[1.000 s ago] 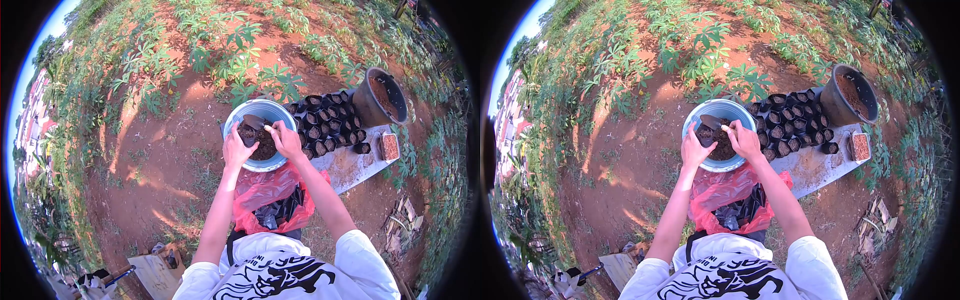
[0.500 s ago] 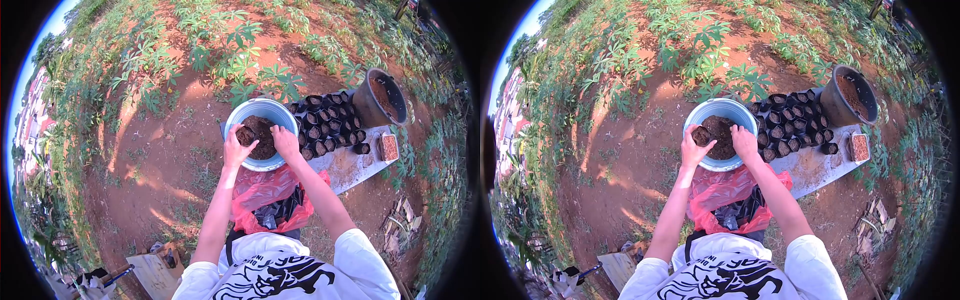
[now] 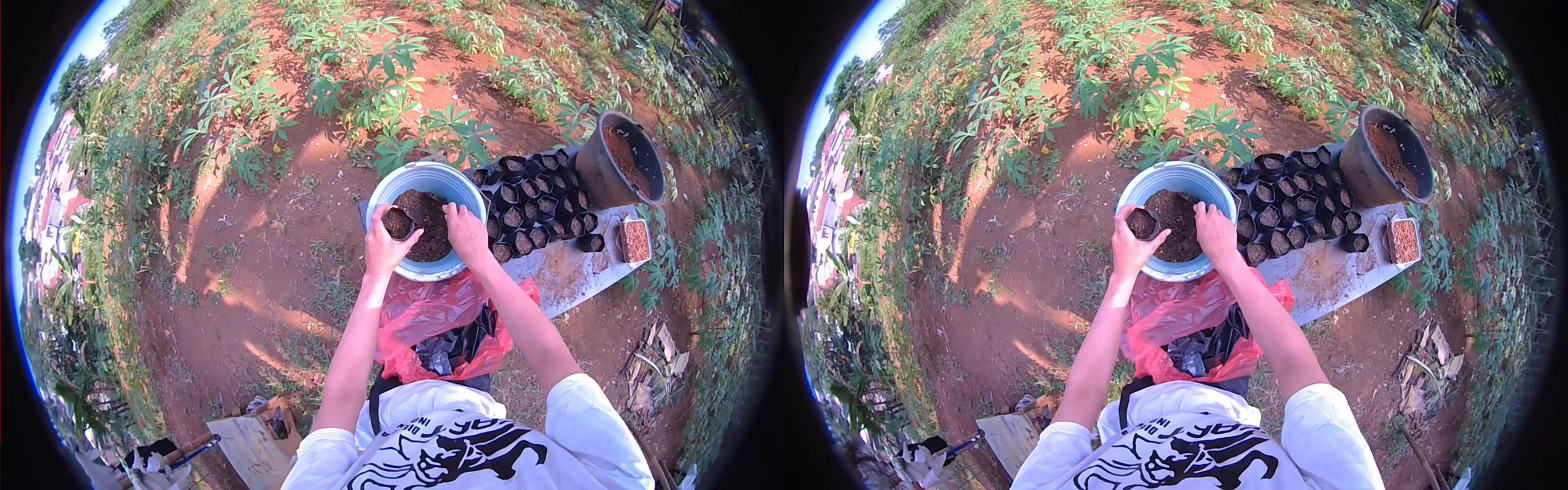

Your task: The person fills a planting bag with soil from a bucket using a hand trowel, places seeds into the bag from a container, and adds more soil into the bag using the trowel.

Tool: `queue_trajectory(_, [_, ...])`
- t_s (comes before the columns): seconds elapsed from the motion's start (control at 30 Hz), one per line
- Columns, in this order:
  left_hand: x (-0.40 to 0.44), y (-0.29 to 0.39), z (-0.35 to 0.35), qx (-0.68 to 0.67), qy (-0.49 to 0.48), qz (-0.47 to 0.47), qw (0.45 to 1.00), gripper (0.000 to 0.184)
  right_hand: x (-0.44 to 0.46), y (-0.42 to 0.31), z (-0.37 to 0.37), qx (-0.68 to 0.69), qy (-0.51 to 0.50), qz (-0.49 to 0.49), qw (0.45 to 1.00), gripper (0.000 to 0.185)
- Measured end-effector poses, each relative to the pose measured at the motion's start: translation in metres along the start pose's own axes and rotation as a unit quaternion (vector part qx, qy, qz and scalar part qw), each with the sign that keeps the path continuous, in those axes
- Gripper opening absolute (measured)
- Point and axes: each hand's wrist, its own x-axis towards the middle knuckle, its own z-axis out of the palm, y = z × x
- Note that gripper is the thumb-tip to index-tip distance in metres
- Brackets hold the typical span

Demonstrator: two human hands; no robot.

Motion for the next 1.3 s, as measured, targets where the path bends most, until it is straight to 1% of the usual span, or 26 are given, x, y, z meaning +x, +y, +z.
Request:
queue_trajectory(0.1, [0.002,0.001,0.002,-0.023,0.029,-0.021,0.999,0.103,0.0,0.0,0.012,-0.012,0.004,-0.003,1.0,0.017])
queue_trajectory(0.17, [0.004,0.002,-0.001,-0.029,0.015,-0.042,0.999,0.108,0.001,0.002,0.015,-0.019,0.007,-0.008,1.0,0.02])
queue_trajectory(0.2, [0.004,0.004,-0.002,-0.036,0.003,-0.051,0.998,0.11,0.003,0.002,0.01,-0.039,-0.047,-0.018,0.998,0.023])
queue_trajectory(0.3, [0.005,0.006,-0.005,-0.045,-0.014,-0.065,0.997,0.113,0.005,0.002,-0.006,-0.037,-0.114,-0.076,0.99,0.025])
queue_trajectory(0.5, [0.008,0.008,-0.005,-0.017,-0.036,-0.081,0.996,0.111,0.016,-0.002,-0.033,-0.051,-0.237,-0.134,0.961,0.039])
queue_trajectory(0.6, [0.009,0.009,-0.005,-0.014,-0.036,-0.085,0.996,0.108,0.018,0.0,-0.042,-0.037,-0.287,-0.16,0.944,0.044])
queue_trajectory(0.67, [0.008,0.009,-0.005,-0.011,-0.029,-0.077,0.997,0.105,0.017,0.002,-0.039,-0.017,-0.291,-0.148,0.945,0.046])
queue_trajectory(0.73, [0.008,0.009,-0.005,-0.001,-0.013,-0.056,0.998,0.102,0.017,0.001,-0.04,-0.007,-0.285,-0.137,0.949,0.047])
queue_trajectory(0.8, [0.008,0.008,-0.004,-0.008,-0.009,-0.071,0.997,0.1,0.015,-0.001,-0.041,-0.005,-0.275,-0.127,0.953,0.047])
queue_trajectory(0.9, [0.007,0.006,-0.003,-0.012,-0.005,-0.077,0.997,0.098,0.013,0.0,-0.034,0.031,-0.208,-0.132,0.969,0.047])
queue_trajectory(1.03, [0.006,0.007,-0.003,0.003,0.01,-0.044,0.999,0.097,0.01,-0.002,-0.025,0.048,-0.115,-0.085,0.989,0.048])
queue_trajectory(1.1, [0.006,0.007,-0.004,0.006,-0.005,-0.053,0.999,0.097,0.007,-0.004,-0.023,0.054,-0.08,-0.065,0.993,0.045])
queue_trajectory(1.2, [0.006,0.009,-0.005,0.018,-0.02,-0.056,0.998,0.097,0.005,-0.004,-0.02,0.081,-0.035,-0.052,0.995,0.042])
queue_trajectory(1.3, [0.006,0.01,-0.006,0.027,-0.021,-0.048,0.998,0.096,0.005,-0.001,-0.015,0.09,-0.024,-0.053,0.994,0.04])
